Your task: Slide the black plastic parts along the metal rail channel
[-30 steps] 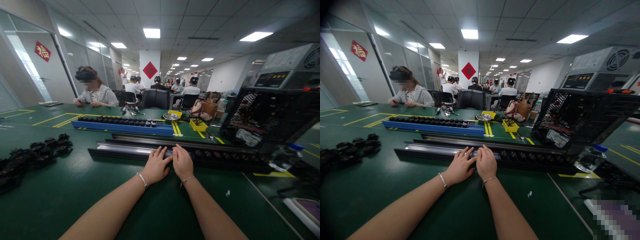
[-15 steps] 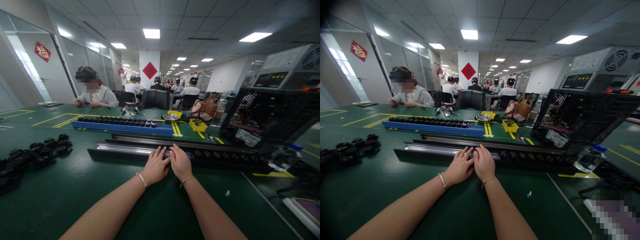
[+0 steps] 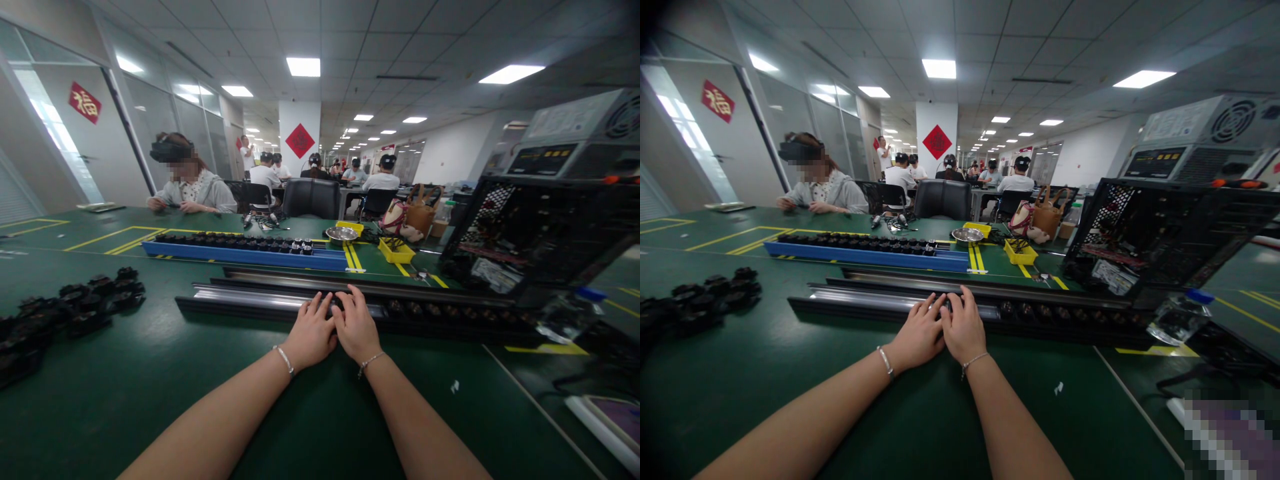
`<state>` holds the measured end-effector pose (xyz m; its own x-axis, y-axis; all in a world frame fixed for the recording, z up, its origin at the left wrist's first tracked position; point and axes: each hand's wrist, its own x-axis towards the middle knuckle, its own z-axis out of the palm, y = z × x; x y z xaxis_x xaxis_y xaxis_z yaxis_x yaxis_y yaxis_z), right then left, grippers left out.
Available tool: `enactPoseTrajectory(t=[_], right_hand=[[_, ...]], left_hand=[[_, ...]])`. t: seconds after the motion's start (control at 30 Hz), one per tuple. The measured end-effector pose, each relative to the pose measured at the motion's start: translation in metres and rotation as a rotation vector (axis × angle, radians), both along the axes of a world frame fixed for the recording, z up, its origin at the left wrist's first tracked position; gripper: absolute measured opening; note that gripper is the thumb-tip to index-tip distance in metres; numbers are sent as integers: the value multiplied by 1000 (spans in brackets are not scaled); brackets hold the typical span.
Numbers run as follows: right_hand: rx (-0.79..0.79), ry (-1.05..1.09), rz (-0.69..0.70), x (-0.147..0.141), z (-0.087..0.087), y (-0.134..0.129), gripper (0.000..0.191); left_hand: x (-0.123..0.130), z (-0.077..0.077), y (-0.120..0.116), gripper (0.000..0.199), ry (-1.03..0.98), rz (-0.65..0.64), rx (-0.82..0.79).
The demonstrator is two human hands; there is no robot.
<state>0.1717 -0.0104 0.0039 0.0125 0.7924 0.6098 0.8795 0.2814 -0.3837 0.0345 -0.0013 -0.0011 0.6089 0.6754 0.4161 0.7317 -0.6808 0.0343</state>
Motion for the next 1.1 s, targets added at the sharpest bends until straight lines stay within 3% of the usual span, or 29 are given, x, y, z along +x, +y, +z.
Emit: enactPoseTrajectory(t=[0.37, 1.1], right_hand=[[65, -81, -220, 2, -1, 1, 29], [7, -26, -116, 5, 4, 1, 26]], left_hand=[[0, 0, 0, 61, 10, 3, -14], [1, 1, -2, 67, 40, 28, -36]])
